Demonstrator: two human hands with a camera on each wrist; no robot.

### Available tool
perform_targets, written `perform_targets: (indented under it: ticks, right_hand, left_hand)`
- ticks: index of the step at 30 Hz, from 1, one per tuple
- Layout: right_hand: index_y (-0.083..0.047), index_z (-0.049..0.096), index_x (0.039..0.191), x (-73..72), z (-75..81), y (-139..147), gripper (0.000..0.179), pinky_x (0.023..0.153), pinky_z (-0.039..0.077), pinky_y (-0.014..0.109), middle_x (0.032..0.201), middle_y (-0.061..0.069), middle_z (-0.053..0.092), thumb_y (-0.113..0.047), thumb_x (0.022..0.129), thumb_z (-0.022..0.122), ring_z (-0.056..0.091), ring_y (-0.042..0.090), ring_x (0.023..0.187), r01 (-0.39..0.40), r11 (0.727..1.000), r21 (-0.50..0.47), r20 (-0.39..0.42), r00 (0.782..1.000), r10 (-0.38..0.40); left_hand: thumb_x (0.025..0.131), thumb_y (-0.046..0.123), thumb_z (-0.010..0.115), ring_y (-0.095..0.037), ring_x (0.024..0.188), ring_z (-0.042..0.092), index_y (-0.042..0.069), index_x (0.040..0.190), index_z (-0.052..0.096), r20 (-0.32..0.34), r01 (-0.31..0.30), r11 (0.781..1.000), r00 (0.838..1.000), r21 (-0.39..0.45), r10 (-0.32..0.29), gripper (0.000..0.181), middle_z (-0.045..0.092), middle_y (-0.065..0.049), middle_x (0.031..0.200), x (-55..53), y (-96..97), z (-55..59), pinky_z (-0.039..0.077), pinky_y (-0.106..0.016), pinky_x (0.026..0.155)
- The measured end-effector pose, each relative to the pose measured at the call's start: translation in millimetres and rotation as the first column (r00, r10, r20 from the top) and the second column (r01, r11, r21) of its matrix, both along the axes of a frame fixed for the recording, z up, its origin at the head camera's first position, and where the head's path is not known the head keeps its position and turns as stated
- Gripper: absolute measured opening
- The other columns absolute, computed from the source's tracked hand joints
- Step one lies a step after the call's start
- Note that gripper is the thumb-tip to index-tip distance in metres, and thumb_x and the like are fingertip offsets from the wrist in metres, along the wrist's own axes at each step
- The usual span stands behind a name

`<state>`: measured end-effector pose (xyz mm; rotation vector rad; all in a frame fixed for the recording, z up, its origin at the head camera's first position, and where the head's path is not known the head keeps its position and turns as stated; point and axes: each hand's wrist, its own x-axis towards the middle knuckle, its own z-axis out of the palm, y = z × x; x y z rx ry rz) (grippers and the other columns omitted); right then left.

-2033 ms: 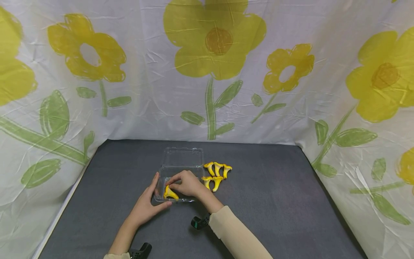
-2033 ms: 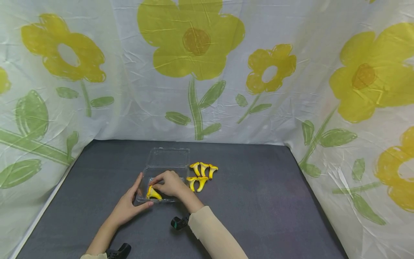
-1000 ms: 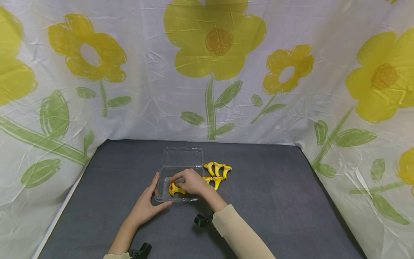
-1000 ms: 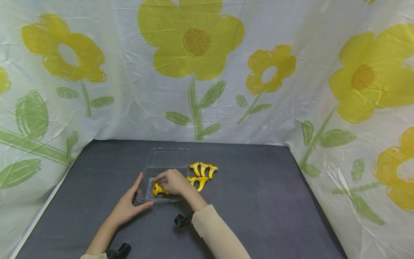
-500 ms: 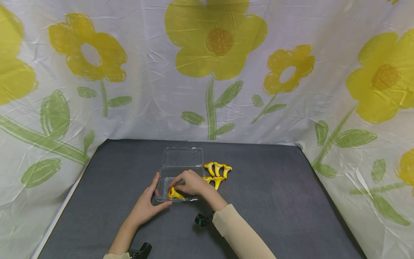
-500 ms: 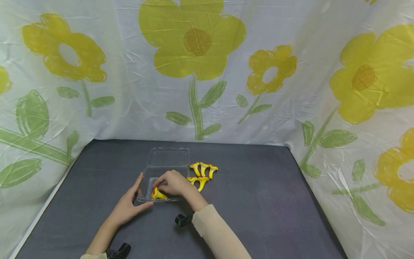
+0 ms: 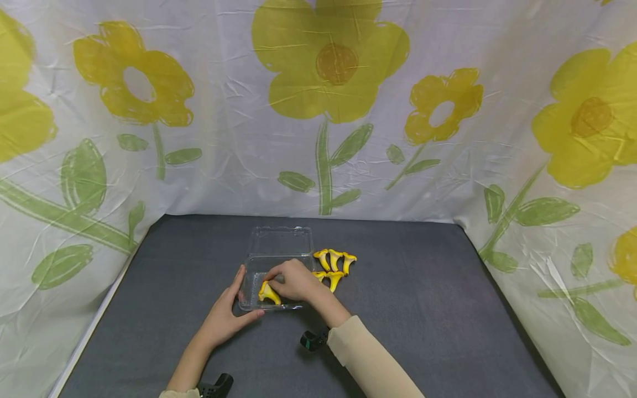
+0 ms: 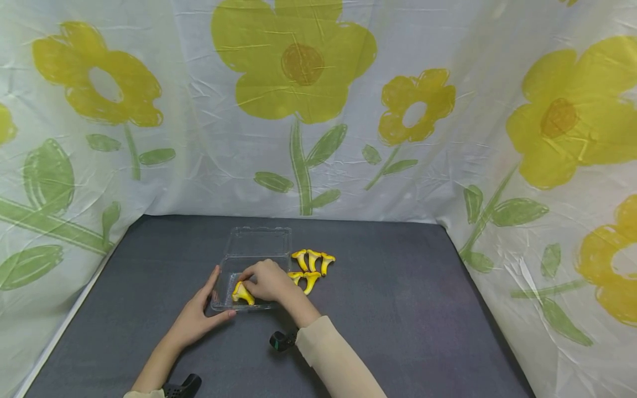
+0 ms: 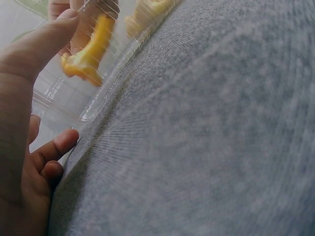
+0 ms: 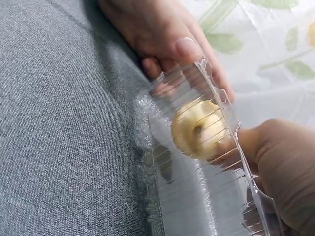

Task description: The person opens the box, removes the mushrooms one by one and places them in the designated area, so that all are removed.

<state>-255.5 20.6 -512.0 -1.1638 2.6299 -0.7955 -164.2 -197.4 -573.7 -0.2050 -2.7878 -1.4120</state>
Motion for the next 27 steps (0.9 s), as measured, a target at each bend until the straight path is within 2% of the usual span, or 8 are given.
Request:
perform_targets:
  ticks: [3,9,11,15,18,20,27]
  right_hand:
    - [-0.012,0.084,0.116,1.5,0.6,0.7,0.018,0.068,0.045,0.015,0.110,0.000,0.081,-0.014,0.103,0.071,0.060,-0.005,0.068,0.036,0.999,-0.016,-0.020,0.999,-0.037]
    - [-0.012,0.084,0.114,5.3,0.8,3.3,0.018,0.064,0.043,0.016,0.109,0.001,0.081,-0.014,0.104,0.071,0.045,-0.002,0.051,0.102,0.992,-0.068,-0.052,0.993,-0.106]
    - [-0.013,0.084,0.114,6.4,0.4,4.3,0.017,0.066,0.044,0.016,0.109,0.000,0.081,-0.015,0.103,0.071,0.046,-0.003,0.054,0.127,0.988,-0.088,-0.069,0.989,-0.133]
    - [-0.012,0.084,0.115,9.0,0.3,6.4,0.017,0.061,0.043,0.016,0.108,0.001,0.081,-0.015,0.103,0.072,0.040,-0.002,0.048,0.184,0.974,-0.135,-0.063,0.979,-0.193]
    - [-0.012,0.084,0.115,11.4,1.8,8.2,0.017,0.049,0.037,0.017,0.108,0.003,0.081,-0.014,0.102,0.072,0.031,0.001,0.039,0.231,0.957,-0.174,-0.042,0.969,-0.241]
    - [-0.011,0.084,0.114,13.1,3.5,9.0,0.017,0.048,0.035,0.017,0.108,0.004,0.081,-0.014,0.102,0.073,0.028,0.000,0.038,0.260,0.944,-0.204,-0.037,0.961,-0.273]
    - [-0.009,0.084,0.113,17.6,8.5,11.3,0.016,0.041,0.031,0.018,0.101,0.006,0.082,-0.013,0.101,0.074,0.027,0.001,0.035,0.351,0.886,-0.303,0.065,0.935,-0.349]
  left_hand:
    - [0.085,0.042,0.091,-0.019,0.083,0.042,0.017,0.173,0.012,-0.002,-0.002,1.000,1.000,0.002,0.002,0.120,0.046,-0.003,0.097,0.0,-0.1,-0.8,0.036,-0.040,0.076]
    - [0.085,0.041,0.091,-0.020,0.085,0.043,0.016,0.173,0.013,-0.009,-0.003,1.000,1.000,0.000,0.003,0.120,0.046,-0.003,0.097,0.2,0.1,-1.1,0.037,-0.042,0.077]
    - [0.085,0.041,0.091,-0.020,0.086,0.044,0.016,0.173,0.013,-0.010,-0.003,1.000,1.000,-0.001,0.003,0.120,0.046,-0.003,0.097,0.1,0.1,-1.2,0.037,-0.042,0.078]
    - [0.085,0.042,0.090,-0.020,0.088,0.045,0.016,0.173,0.013,-0.012,-0.006,1.000,1.000,-0.004,0.006,0.120,0.047,-0.003,0.097,0.1,-0.1,-1.5,0.038,-0.043,0.080]
    - [0.085,0.043,0.090,-0.019,0.087,0.044,0.016,0.173,0.013,-0.012,-0.007,1.000,1.000,-0.008,0.007,0.120,0.046,-0.002,0.097,0.0,-0.3,-2.0,0.037,-0.041,0.078]
    - [0.085,0.043,0.090,-0.018,0.084,0.042,0.016,0.173,0.013,-0.009,-0.007,1.000,1.000,-0.009,0.007,0.120,0.046,-0.002,0.097,0.0,-0.4,-2.2,0.036,-0.039,0.076]
    - [0.085,0.044,0.090,-0.019,0.085,0.043,0.018,0.173,0.012,-0.002,-0.011,1.000,1.000,-0.005,0.011,0.120,0.045,-0.004,0.098,-0.7,-0.2,-2.2,0.036,-0.040,0.076]
